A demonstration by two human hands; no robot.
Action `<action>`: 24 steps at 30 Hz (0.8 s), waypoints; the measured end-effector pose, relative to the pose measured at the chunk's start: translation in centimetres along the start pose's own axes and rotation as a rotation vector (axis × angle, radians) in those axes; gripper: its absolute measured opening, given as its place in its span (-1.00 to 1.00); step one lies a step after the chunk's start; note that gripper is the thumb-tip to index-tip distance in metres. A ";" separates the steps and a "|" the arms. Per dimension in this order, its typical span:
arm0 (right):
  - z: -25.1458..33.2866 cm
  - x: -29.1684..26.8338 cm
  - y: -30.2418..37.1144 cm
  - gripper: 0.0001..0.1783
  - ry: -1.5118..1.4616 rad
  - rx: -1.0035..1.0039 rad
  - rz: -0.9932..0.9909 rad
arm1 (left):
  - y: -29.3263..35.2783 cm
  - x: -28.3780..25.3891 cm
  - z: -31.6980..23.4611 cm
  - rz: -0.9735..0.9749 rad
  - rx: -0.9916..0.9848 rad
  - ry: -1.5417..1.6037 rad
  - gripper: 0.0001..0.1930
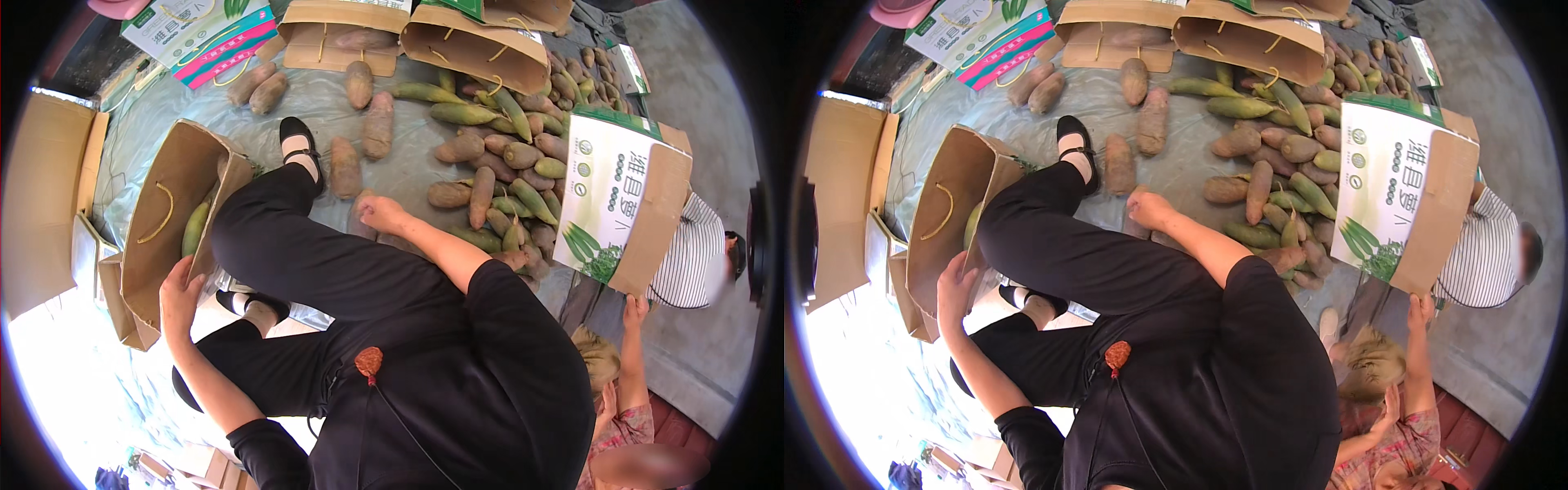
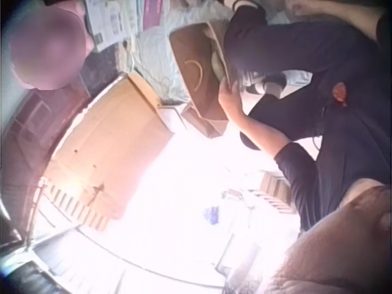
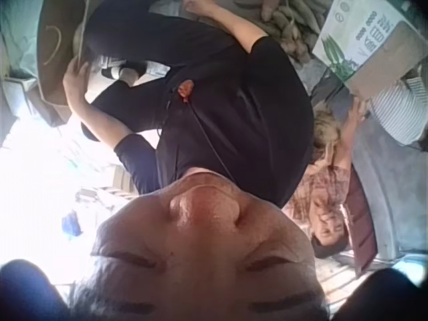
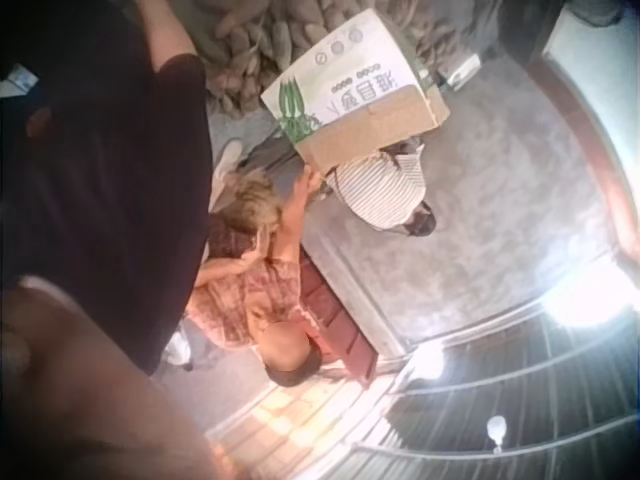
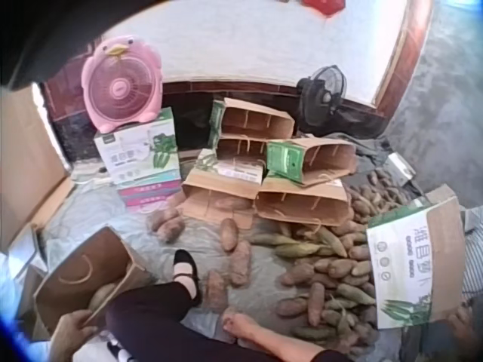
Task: Sort and weigh produce into bags and boxes on a factory floor.
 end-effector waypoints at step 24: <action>17.1 -10.0 9.6 -0.62 0.519 -0.686 -0.576 | 0.5 -0.4 2.1 -0.065 -0.001 -0.009 -0.51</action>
Point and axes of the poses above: each hand's wrist, its own y-axis away from the middle knuckle, its own x-axis out of the palm, z = x × y, the point moved 3 cm from there along -y, towards the middle knuckle, and after that the axes turned 10 degrees about z, right-handed, at the moved point
